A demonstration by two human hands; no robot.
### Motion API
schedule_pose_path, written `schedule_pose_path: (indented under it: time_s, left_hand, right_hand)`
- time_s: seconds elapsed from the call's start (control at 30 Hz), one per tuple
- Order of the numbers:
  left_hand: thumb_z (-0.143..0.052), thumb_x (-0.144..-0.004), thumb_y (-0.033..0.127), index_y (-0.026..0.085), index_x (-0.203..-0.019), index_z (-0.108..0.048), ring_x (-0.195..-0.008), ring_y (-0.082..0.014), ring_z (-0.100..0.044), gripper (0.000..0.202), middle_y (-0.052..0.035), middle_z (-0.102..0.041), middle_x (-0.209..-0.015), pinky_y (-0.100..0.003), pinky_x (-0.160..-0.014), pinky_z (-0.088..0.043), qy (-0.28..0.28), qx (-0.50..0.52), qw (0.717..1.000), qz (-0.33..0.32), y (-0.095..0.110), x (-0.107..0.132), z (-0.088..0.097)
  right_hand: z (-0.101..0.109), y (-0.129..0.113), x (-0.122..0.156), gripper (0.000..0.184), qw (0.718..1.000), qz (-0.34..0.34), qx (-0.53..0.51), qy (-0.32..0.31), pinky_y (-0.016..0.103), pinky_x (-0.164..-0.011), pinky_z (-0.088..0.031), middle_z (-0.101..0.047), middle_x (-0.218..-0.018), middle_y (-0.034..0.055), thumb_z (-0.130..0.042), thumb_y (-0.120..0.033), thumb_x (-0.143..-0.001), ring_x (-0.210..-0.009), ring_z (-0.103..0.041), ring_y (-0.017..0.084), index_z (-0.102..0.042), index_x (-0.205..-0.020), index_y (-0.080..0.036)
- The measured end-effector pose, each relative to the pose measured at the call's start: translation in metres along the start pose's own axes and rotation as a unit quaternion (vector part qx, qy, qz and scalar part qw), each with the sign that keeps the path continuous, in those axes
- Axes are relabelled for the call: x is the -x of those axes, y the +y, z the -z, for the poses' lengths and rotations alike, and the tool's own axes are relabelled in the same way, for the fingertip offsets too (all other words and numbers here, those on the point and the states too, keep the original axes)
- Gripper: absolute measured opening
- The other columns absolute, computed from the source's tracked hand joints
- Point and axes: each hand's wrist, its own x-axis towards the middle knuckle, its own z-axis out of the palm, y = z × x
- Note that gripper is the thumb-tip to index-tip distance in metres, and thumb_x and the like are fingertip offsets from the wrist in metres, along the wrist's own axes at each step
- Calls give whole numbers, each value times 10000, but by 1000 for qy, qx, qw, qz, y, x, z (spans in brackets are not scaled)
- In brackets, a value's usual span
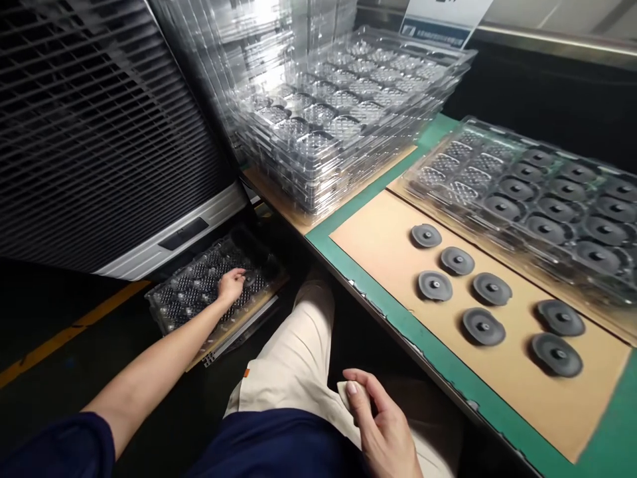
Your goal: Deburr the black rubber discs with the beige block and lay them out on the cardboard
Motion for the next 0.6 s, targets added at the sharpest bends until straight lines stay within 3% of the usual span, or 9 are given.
schedule_pose_path:
  time_s: [0.13,0.27,0.47,0.6]
  left_hand:
    - [-671,-999,383,176,-1285,-649,-1144,-256,-661,355,-117,-650,-1317,-480,-980,-590,0,-74,996,-41,-8,-24,-14]
    - [-668,-1001,385,178,-1274,-655,-1138,-252,-663,343,-115,-655,-1310,-475,-981,-590,4,-124,990,-67,-15,-29,-23]
    - [-668,-1000,387,179,-1286,-649,-1153,-258,-658,354,-118,-645,-1328,-481,-987,-587,39,-153,983,-97,-18,-13,-11]
    - [-671,-1000,384,165,-1239,-664,-1077,-236,-682,324,-106,-677,-1247,-454,-943,-604,32,-140,979,-142,-5,14,-13]
  right_hand:
    - [2,3,-6,612,1000,2,9,-2,269,-658,-501,-713,-898,42,-555,-760,-920,-686,-577,182,-703,-1157,-215]
    - [4,9,-10,650,999,22,29,-15,272,-653,-526,-716,-867,56,-547,-784,-910,-674,-612,190,-718,-1139,-200]
    - [8,23,-10,622,999,16,18,-36,265,-655,-519,-715,-914,56,-532,-753,-949,-700,-601,188,-686,-1208,-209]
    - [7,28,-9,594,998,30,4,-53,271,-675,-520,-701,-907,52,-531,-722,-969,-712,-598,188,-677,-1220,-204]
